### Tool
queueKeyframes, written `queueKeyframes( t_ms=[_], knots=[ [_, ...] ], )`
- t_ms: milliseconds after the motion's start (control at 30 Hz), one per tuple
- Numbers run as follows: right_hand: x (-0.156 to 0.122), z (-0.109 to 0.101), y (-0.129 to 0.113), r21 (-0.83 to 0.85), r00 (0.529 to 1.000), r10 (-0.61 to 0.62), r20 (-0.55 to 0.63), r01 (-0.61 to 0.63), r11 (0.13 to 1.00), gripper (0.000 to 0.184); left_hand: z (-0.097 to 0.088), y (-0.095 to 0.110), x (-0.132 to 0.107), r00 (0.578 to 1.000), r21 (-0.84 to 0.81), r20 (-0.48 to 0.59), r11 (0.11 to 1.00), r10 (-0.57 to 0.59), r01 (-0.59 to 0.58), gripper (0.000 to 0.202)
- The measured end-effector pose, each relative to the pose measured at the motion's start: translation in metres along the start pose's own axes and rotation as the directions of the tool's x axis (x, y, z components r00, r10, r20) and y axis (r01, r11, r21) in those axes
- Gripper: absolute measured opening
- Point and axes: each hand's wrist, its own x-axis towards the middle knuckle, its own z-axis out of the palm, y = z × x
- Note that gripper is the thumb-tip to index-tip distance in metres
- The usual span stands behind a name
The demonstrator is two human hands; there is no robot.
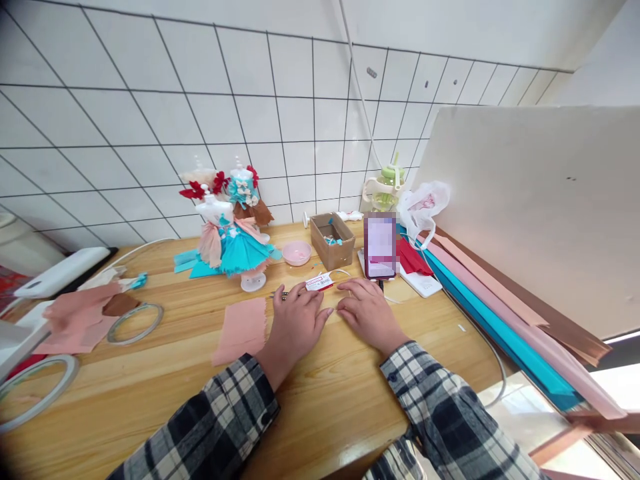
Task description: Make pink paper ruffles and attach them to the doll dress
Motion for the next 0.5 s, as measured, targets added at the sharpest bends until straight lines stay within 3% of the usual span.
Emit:
queueKeyframes(
  t_ms=[167,300,400,500],
  knots=[
    [-0.003,0.000,-0.001,-0.023,1.000,-0.028,-0.006,0.028,0.999,0.015,0.004,0.008,0.000,0.993,0.033,-0.023,0.993,0.113,-0.112,0.017],
    [-0.004,0.002,-0.004,-0.018,0.999,-0.046,-0.017,0.046,0.999,0.015,0.008,0.012,-0.001,0.992,-0.008,0.018,0.992,0.123,-0.123,0.020],
    [-0.006,0.007,-0.007,-0.021,0.998,-0.054,-0.024,0.054,0.998,0.014,0.015,0.009,0.000,0.998,-0.120,0.042,0.992,0.035,-0.030,0.016],
    [-0.009,0.015,-0.009,-0.032,0.994,-0.107,-0.013,0.107,0.994,0.017,0.023,-0.001,0.003,0.982,-0.352,0.070,0.917,-0.174,0.188,0.015]
  ],
)
